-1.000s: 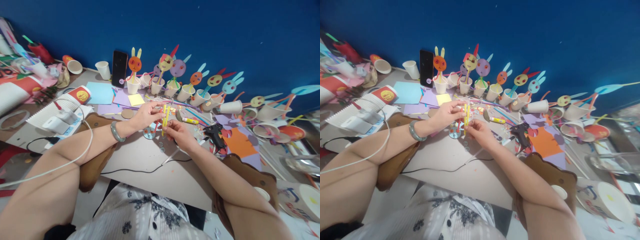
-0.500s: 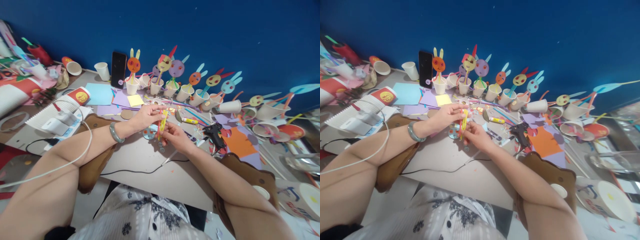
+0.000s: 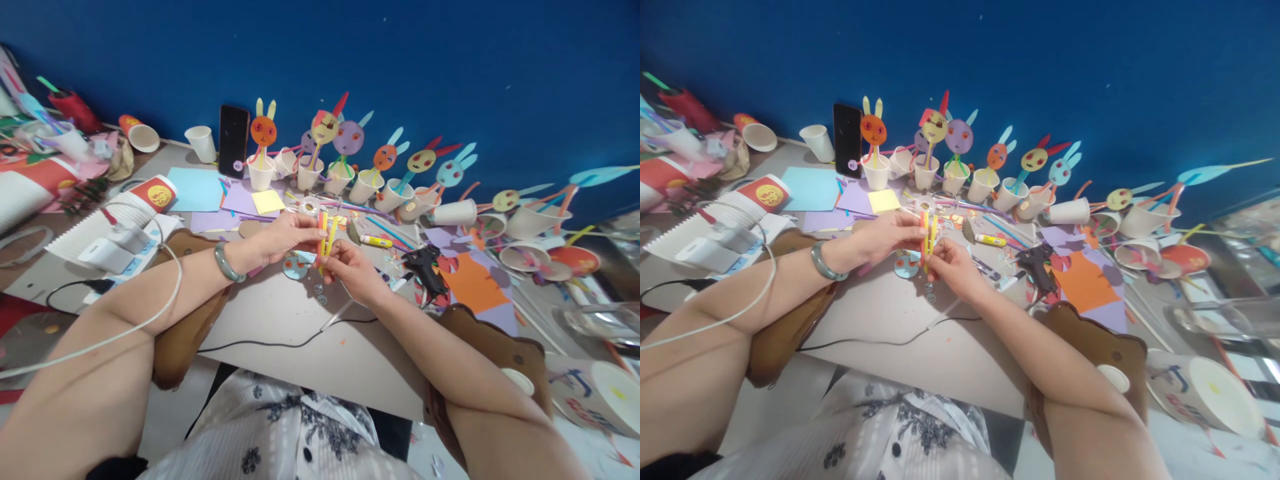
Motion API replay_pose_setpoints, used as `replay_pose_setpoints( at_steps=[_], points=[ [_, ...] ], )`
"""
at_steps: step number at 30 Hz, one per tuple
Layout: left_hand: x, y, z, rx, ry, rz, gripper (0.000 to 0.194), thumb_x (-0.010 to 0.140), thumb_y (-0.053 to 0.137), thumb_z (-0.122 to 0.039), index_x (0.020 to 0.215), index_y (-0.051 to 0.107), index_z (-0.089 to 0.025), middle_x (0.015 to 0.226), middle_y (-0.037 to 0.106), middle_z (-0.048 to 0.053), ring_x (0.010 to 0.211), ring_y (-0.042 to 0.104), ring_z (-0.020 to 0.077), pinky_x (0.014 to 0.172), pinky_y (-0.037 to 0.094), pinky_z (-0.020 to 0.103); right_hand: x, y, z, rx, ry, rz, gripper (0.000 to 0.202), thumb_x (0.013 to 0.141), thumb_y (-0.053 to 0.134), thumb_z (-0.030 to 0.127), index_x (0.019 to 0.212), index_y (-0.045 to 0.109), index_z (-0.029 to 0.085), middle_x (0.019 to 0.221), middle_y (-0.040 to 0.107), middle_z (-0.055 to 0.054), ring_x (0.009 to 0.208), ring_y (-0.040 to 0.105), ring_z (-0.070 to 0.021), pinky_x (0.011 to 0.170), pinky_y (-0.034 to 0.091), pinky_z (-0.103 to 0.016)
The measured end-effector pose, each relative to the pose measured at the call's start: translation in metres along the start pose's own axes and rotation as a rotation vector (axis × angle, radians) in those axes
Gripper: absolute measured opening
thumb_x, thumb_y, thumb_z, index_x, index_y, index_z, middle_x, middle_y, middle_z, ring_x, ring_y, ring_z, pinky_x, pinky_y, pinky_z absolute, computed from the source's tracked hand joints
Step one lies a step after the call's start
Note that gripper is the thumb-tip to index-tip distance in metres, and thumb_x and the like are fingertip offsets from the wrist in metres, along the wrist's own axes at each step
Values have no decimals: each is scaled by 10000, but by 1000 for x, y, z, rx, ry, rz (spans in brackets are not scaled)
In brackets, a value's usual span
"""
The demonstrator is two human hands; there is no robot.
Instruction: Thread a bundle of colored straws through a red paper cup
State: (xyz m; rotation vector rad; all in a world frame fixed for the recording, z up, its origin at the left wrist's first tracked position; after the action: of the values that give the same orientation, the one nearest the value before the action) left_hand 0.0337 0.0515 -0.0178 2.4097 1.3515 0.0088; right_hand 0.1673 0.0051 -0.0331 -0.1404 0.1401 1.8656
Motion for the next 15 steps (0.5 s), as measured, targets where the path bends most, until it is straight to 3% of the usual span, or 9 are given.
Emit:
replay_pose_setpoints(
  at_steps=[5, 10, 13, 15],
  points=[
    [-2, 1, -2, 70, 28, 20, 306, 755, 893, -362, 833, 741, -108, 789, 748, 42, 731, 709, 131, 761, 615, 295, 0, 1, -1, -31, 21, 17, 508, 712, 879, 566, 773, 500, 234, 606, 664, 44, 467, 545, -88, 469, 386, -217],
    [-3, -2, -7, 145, 72, -29, 300, 806, 852, -386, 804, 719, -118, 766, 708, 20, 675, 670, 106, 707, 585, 276, 0, 0, -1, -103, 55, 77, 465, 736, 839, 583, 796, 536, 235, 556, 625, 49, 464, 566, -113, 462, 386, -231],
    [-2, -7, -12, 185, 127, -97, 263, 850, 811, -363, 803, 713, -123, 763, 697, 18, 669, 651, 94, 689, 565, 259, 0, -10, 9, -281, 34, 121, 376, 787, 788, 535, 785, 564, 234, 597, 634, 28, 512, 580, -133, 493, 395, -257],
    [-1, -12, -17, 232, 185, -151, 235, 879, 774, -334, 788, 705, -130, 744, 689, 14, 648, 634, 85, 671, 551, 245, 1, -27, 24, -504, -50, 63, 287, 824, 738, 460, 759, 577, 233, 594, 607, 22, 532, 562, -143, 520, 381, -274]
  ],
)
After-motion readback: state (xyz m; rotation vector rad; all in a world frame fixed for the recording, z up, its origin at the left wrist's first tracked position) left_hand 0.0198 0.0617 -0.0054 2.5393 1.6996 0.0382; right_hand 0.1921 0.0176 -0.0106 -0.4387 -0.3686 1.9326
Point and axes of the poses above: each hand's wrist, its own x-axis towards the middle knuckle, its own y-axis out of the palm, z = x × y, the point moved 6 cm from there along x, towards the middle knuckle
